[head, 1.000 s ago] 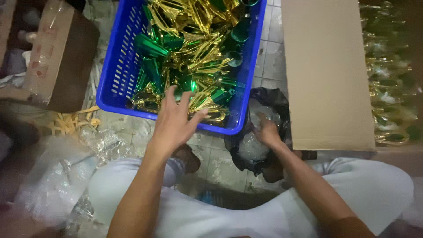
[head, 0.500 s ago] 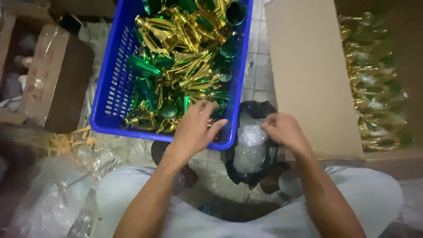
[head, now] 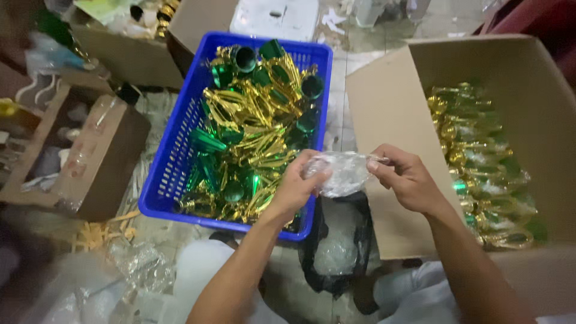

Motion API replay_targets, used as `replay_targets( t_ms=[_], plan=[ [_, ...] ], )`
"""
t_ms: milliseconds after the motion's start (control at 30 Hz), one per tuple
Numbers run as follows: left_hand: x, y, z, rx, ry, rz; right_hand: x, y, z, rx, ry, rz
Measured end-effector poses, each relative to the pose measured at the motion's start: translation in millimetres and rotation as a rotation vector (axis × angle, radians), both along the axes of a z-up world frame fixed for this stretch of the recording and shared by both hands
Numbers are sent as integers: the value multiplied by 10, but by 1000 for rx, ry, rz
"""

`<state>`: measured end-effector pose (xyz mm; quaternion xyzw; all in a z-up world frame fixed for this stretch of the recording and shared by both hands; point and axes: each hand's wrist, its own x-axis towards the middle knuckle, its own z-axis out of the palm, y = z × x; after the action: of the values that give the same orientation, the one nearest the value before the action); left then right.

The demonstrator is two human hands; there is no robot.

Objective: The person wraps green and gold trophies individually in clear plastic bags. They pick trophies from a blue basket, place each into a bag, seal it, and then place the wrapped trophy into a cardboard box. The process is repeated for multiple trophies.

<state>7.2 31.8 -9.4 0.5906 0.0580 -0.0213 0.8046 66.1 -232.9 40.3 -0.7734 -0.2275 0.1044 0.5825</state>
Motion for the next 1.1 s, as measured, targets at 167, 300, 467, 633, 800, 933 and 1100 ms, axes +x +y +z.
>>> replay_targets(
  t_ms=[167,300,467,633,800,933,1100],
  plan=[
    [270,342,-11,194,-84,342,216,-219,-423,298,153,-281],
    [318,361,-145,499,-118,371,74,-181,-463,33,-92,-315],
    [234,-15,-45,658,-157,300,-67,122,-146,-207,-210,-397],
    [140,-172,236,1134,-350,388,-246,339,-126,-132,-1239,-331],
    [44,-568,107,1245,-739,397,-292,557,-698,-3,-333,-250],
    [-178,-751,96,1300,-977,383,-231,442,-1251,306,110,-266],
    [-257,-744,429,1160,-1044,304,42,581,-478,769,699,-653]
  ],
)
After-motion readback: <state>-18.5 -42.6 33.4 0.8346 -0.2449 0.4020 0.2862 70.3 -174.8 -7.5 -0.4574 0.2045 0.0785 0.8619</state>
